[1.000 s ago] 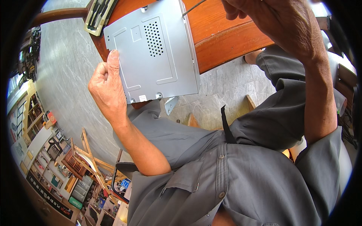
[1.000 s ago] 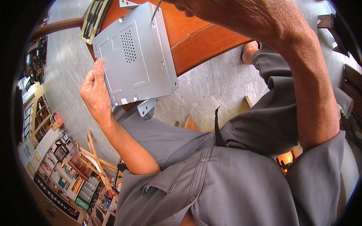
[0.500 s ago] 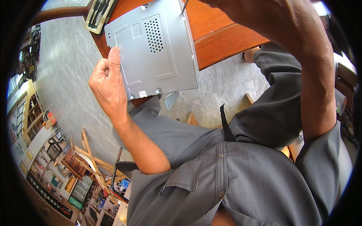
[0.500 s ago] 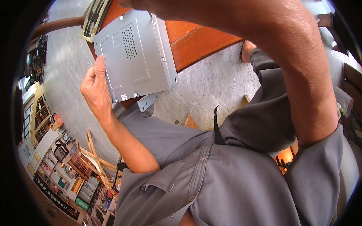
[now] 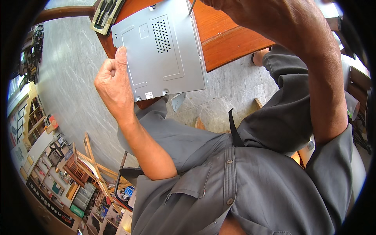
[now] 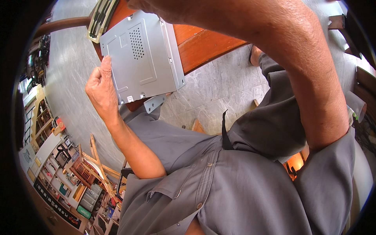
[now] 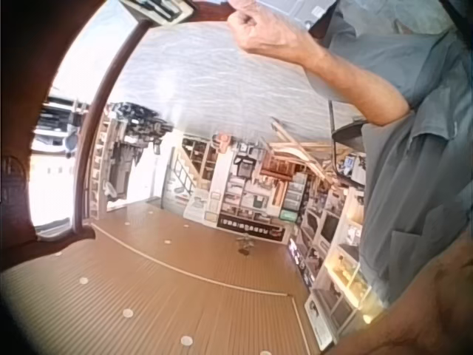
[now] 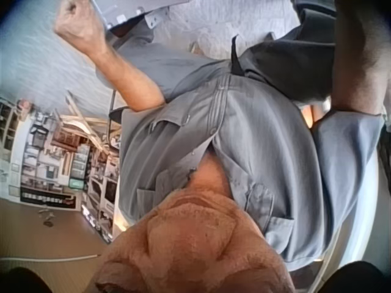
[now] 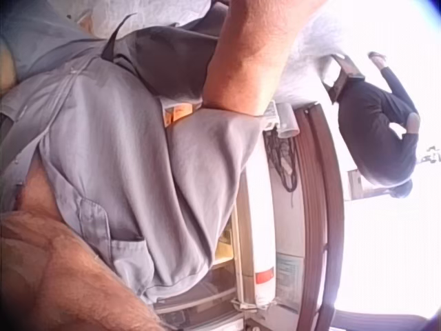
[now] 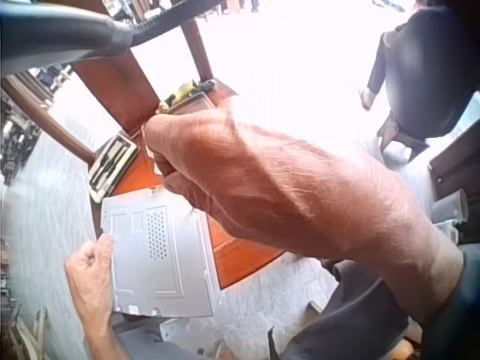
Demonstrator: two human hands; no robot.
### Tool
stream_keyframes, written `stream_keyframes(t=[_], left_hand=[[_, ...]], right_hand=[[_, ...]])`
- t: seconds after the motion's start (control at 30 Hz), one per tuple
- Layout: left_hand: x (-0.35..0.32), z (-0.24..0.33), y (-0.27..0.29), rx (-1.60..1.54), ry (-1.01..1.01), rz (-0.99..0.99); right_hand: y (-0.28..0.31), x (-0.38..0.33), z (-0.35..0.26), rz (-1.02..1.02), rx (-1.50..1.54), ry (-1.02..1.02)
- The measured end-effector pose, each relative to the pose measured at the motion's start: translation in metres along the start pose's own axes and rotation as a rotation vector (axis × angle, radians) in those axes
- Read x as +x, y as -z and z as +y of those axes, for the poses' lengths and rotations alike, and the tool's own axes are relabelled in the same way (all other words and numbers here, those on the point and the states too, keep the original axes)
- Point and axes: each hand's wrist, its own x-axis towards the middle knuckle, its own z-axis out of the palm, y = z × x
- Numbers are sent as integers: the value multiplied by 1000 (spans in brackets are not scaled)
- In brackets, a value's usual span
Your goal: The person uses a screwdriver to remove screws from the casing of a silver electronic device. They pry off the metal cover to reveal the internal circuit board and remove additional screws to separate the front panel and internal components.
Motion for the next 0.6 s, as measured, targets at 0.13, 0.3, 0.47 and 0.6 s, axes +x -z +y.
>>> stream_keyframes(t=[0.13,0.3,0.47,0.6], left_hand=[[0,-2,-1,3,-24,15],[-3,-6,-3,-8,13,38],[-2,-5,-1,-4,38,12],[0,-11,0,7,40,8]], right_hand=[[-1,-1,1,-2,-6,2],[0,-3,-2,-44,4,-77],[6,-18,-2,-97,-49,-222],[-2,-36,-10,-70,21,-295]])
